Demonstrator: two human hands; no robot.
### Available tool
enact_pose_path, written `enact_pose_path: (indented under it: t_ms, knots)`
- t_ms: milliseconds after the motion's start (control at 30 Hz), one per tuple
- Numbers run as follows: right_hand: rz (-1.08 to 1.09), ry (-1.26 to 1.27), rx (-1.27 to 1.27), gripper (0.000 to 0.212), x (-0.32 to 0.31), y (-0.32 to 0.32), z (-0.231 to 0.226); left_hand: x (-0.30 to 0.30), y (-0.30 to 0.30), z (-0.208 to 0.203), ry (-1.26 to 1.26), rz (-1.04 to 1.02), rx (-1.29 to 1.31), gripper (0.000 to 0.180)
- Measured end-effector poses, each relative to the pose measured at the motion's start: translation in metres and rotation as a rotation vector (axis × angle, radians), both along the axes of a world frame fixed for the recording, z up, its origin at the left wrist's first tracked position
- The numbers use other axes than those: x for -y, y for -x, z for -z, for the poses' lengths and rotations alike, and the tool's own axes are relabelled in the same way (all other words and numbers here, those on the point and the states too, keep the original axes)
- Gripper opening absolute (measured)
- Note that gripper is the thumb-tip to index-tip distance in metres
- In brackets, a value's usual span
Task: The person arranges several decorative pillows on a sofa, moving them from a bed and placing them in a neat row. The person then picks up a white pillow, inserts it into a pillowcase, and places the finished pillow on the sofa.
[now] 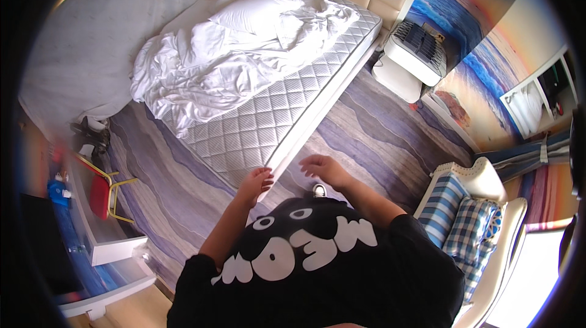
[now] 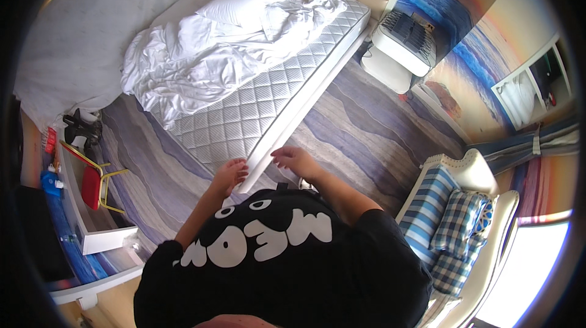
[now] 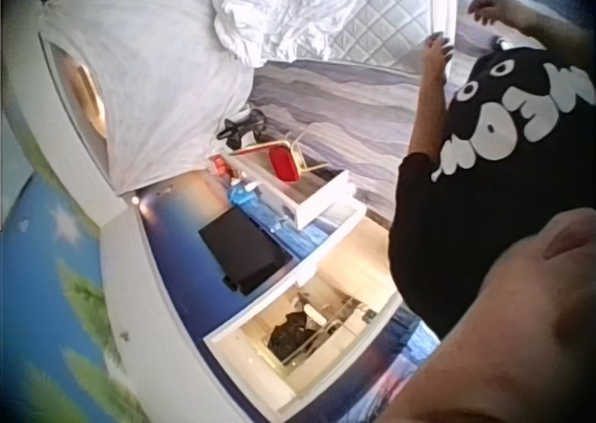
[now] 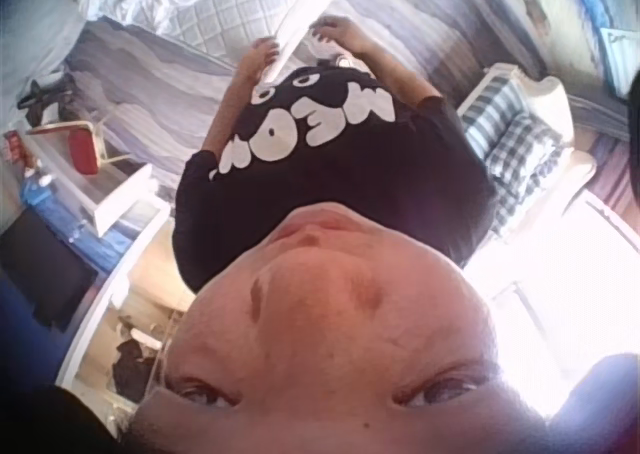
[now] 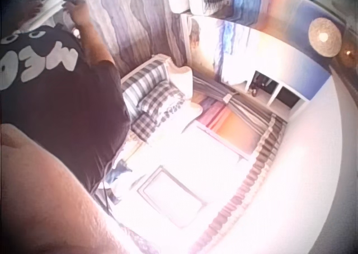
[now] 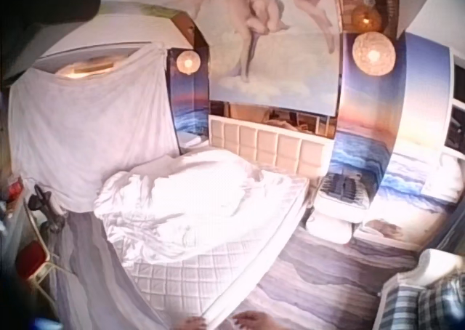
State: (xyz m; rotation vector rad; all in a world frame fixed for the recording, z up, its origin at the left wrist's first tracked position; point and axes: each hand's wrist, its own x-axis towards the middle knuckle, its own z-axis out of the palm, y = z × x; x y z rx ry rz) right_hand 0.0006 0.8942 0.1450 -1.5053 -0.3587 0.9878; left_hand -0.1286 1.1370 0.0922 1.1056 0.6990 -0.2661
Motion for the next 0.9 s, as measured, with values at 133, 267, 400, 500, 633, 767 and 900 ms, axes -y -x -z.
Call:
enact_pose_path:
  t_ms: [133,267,400,500,633,767,900]
  knots:
    - [0.109,0.027,-0.032,0.027,0.056,-0.089,-0.004,0.05,-0.105,-0.002,-0.001,0.123,0.029,0.028]
    - [0.331,0.036,-0.225,0.023,0.082,-0.161,-0.008,0.079,-0.178,-0.024,-0.047,0.252,0.094,0.026]
    - [0.331,-0.048,-0.365,0.02,0.07,-0.209,0.002,0.072,-0.223,-0.021,0.004,0.209,0.014,0.027]
    - [0.265,-0.041,-0.426,0.02,0.049,-0.242,0.013,0.049,-0.248,0.005,0.099,0.085,-0.069,0.028]
    - [0.18,-0.075,-0.463,0.022,0.02,-0.3,0.02,0.019,-0.29,0.042,0.224,-0.071,-0.073,0.024]
    - [0.142,0.095,-0.423,0.023,-0.018,-0.378,0.024,-0.007,-0.351,0.061,0.264,-0.16,-0.091,0.023]
    - [0.166,0.097,-0.436,0.024,-0.066,-0.447,0.029,-0.037,-0.412,0.062,0.341,-0.316,0.042,0.018]
